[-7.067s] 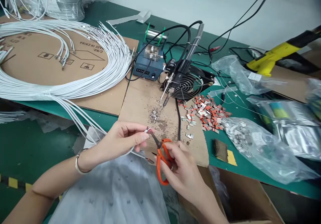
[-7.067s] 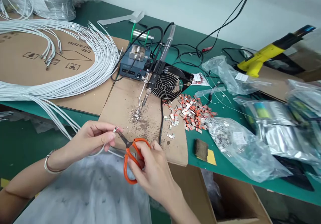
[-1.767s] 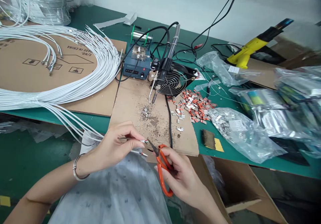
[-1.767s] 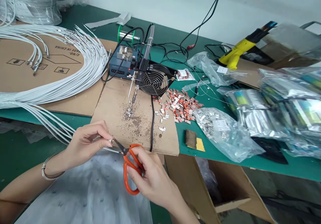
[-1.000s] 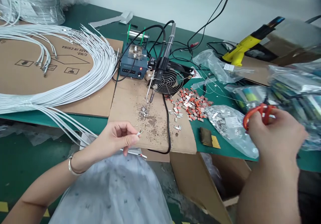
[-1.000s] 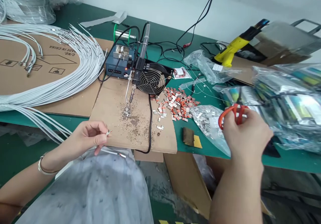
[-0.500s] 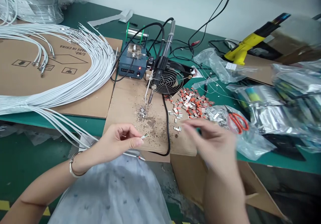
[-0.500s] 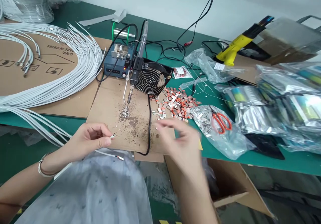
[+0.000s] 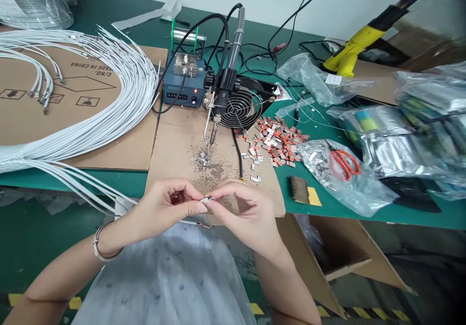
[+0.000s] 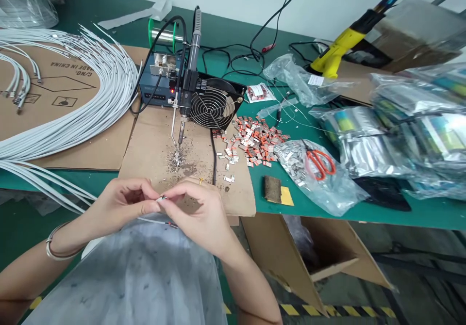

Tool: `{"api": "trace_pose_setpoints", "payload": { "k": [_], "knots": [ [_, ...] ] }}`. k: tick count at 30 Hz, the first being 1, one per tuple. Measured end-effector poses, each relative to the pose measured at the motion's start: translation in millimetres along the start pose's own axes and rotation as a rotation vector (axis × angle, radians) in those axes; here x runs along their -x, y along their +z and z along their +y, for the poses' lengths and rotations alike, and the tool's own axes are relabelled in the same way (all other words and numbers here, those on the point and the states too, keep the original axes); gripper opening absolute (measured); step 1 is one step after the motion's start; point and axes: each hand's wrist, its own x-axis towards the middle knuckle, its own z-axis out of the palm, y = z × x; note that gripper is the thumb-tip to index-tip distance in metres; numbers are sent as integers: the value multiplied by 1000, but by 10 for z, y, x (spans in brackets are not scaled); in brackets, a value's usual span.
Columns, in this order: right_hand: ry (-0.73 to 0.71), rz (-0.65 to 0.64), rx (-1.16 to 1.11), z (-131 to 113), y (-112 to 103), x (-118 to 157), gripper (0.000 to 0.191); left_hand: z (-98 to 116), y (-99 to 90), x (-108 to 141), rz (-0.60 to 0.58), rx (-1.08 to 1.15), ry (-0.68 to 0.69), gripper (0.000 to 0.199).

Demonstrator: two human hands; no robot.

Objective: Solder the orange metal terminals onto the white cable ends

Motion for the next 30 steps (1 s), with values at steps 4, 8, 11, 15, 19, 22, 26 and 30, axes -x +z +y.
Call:
{"api": "trace_pose_setpoints", "payload": {
  "k": [4, 8, 11, 15, 19, 22, 26, 30],
  "knots": [
    [29, 37, -147, 32, 78, 29, 10, 12, 15, -34, -19, 11, -8, 13],
    [93, 125, -349, 112, 168, 37, 13, -4, 29, -53, -30, 85, -17, 16],
    [118, 128, -479, 149, 89, 28, 14, -40, 20, -35, -57, 84, -37, 16],
    [17, 305, -463, 121, -102, 30, 13, -57, -22, -6, 4, 84, -33, 17],
    [81, 70, -164, 55, -54, 40, 11, -19, -36, -11, 3, 99, -36, 15],
    [77, 29, -124, 25, 51, 26, 6, 12, -25, -23, -35, 106, -57, 14],
    [68, 26, -114, -2, 58, 2, 8, 32, -17, -23, -35, 81, -73, 14],
    [59, 21, -158, 8, 45, -1, 12, 24, -4, -30, -34, 74, -85, 15]
  ]
}}
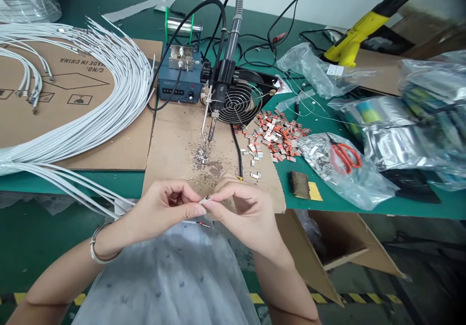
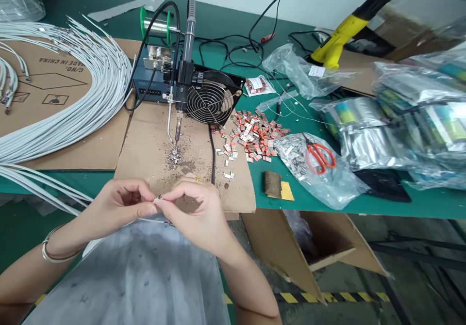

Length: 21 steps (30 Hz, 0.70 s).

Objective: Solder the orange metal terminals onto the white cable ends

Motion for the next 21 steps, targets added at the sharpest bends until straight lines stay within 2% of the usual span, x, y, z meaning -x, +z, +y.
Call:
{"api": "trace_pose_setpoints", "payload": {
  "k": [4, 7, 9, 12, 13, 15, 17, 19, 21],
  "knots": [
    [-53, 150, -114, 115, 164, 43, 13, -56, 29, -39, 11, 79, 37, 17],
    [-216, 287, -8, 188, 275, 102, 15, -105, 29, -57, 39, 115, 54, 16],
    [-321, 237, 130, 188, 215, 114, 17, -123, -6, -53, 60, 86, 50, 15],
    [-268, 50, 401, 148, -159, 16, 22, -126, -118, -36, 100, -34, 71, 14],
    [-204, 62, 522, 142, -339, -57, 23, -126, -165, -32, 105, -60, 76, 14],
    [-144, 206, 826, 168, -712, -257, 12, -127, -255, -32, 70, -60, 62, 13],
    [-17, 137, 1138, 241, -1013, -496, 15, -128, -321, -41, 5, -31, 33, 12],
    [44, 14, 1289, 333, -1177, -714, 18, -128, -357, -55, -32, -34, 14, 12],
    [31, -66, 1344, 405, -1208, -864, 24, -123, -371, -71, -34, -57, 1, 13]
  ]
}}
